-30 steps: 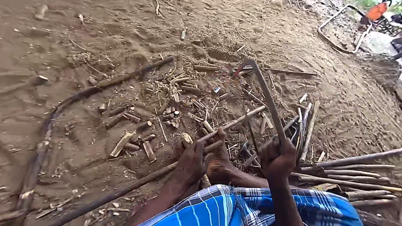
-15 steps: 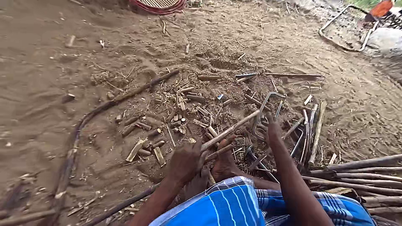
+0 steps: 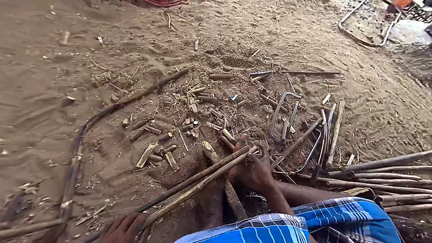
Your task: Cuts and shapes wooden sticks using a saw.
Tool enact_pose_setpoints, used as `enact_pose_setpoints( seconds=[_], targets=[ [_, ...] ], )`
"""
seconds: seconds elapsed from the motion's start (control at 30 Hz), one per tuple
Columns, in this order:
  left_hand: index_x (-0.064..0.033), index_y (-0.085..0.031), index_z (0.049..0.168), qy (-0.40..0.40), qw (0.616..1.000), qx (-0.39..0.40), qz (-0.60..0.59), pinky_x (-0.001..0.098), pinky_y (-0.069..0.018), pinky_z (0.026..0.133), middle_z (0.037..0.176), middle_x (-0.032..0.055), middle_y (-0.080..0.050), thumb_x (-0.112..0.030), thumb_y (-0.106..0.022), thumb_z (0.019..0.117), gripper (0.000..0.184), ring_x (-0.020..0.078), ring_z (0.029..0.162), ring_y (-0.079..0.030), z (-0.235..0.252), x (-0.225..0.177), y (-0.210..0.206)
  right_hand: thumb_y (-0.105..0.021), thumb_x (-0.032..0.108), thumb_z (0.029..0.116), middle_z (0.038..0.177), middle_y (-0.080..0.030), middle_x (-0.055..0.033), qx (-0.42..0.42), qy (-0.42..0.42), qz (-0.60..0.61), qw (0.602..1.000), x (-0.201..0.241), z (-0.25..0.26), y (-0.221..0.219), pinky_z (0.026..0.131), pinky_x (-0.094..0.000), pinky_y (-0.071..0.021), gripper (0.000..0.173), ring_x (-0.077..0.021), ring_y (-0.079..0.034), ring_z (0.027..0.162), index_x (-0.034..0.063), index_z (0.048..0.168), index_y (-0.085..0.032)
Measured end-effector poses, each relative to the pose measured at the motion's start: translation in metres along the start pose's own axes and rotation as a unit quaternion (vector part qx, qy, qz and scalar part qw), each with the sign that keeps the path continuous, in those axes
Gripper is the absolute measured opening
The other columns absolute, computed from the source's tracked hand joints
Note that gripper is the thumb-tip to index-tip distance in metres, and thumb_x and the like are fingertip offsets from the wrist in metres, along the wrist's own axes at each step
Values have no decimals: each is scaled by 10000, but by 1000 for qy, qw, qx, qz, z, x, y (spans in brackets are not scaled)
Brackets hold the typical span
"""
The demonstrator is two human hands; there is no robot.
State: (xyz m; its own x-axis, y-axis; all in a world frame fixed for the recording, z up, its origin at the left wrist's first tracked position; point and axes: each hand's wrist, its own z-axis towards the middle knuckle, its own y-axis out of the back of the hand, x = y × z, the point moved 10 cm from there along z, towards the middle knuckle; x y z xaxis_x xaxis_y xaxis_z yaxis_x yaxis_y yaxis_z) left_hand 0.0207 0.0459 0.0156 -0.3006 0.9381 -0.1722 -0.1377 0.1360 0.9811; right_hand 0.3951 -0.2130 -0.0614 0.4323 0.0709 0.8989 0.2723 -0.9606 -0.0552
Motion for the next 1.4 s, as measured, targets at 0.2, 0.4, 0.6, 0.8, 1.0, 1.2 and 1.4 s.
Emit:
enact_pose_setpoints(
  seconds=[0.2,0.4,0.6,0.8,1.0,1.2,1.4],
  targets=[
    [26,-580,1270,104,994,33,-26,644,-513,934,1269,272,-619,-153,-704,754,559,503,1141,-623,9,42,-31,-759,195,910,1046,-707,-157,-7,16,-33,999,5,-9,-13,714,-437,-609,567,-239,-702,793,109,1421,-531],
    [-27,-562,1400,141,966,218,-15,665,-547,849,1210,272,-664,-208,-826,771,706,480,1068,-673,25,50,-75,-782,212,894,1126,-708,-143,-5,50,-65,997,16,-7,-17,747,-449,-624,465,-244,-716,869,110,1327,-644],
    [-40,-646,1291,170,966,195,20,638,-573,757,1072,238,-713,-212,-844,745,606,448,951,-715,25,58,-85,-768,202,913,1068,-726,-143,4,57,-90,994,28,-8,-23,702,-427,-637,444,-240,-726,787,94,1325,-646],
    [-69,-696,1189,148,976,154,33,632,-561,638,892,204,-730,-176,-851,699,526,430,786,-726,27,59,-82,-763,202,913,1096,-719,-129,12,73,-122,990,34,-7,-23,717,-436,-638,426,-236,-727,829,110,1314,-651],
    [-78,-680,1191,157,974,161,30,640,-562,636,924,221,-727,-303,-850,731,539,442,804,-724,24,65,-88,-758,190,920,1066,-727,-129,20,73,-138,988,37,-5,-28,729,-434,-637,427,-224,-730,820,111,1324,-647],
    [-128,-724,1133,180,972,149,23,682,-549,676,936,199,-740,-219,-777,815,335,447,838,-722,57,41,-54,-761,356,921,1278,-666,-133,-5,31,-88,996,29,-19,-29,910,-486,-597,764,-250,-694,1076,167,1545,-363],
    [-91,-731,1133,174,983,58,-25,616,-574,678,919,180,-740,-125,-711,886,250,413,800,-723,179,-92,7,-595,381,1016,1197,-694,-126,153,-54,290,943,24,-61,-135,961,-470,-564,457,-249,-681,1080,83,1363,-577]
  ],
)
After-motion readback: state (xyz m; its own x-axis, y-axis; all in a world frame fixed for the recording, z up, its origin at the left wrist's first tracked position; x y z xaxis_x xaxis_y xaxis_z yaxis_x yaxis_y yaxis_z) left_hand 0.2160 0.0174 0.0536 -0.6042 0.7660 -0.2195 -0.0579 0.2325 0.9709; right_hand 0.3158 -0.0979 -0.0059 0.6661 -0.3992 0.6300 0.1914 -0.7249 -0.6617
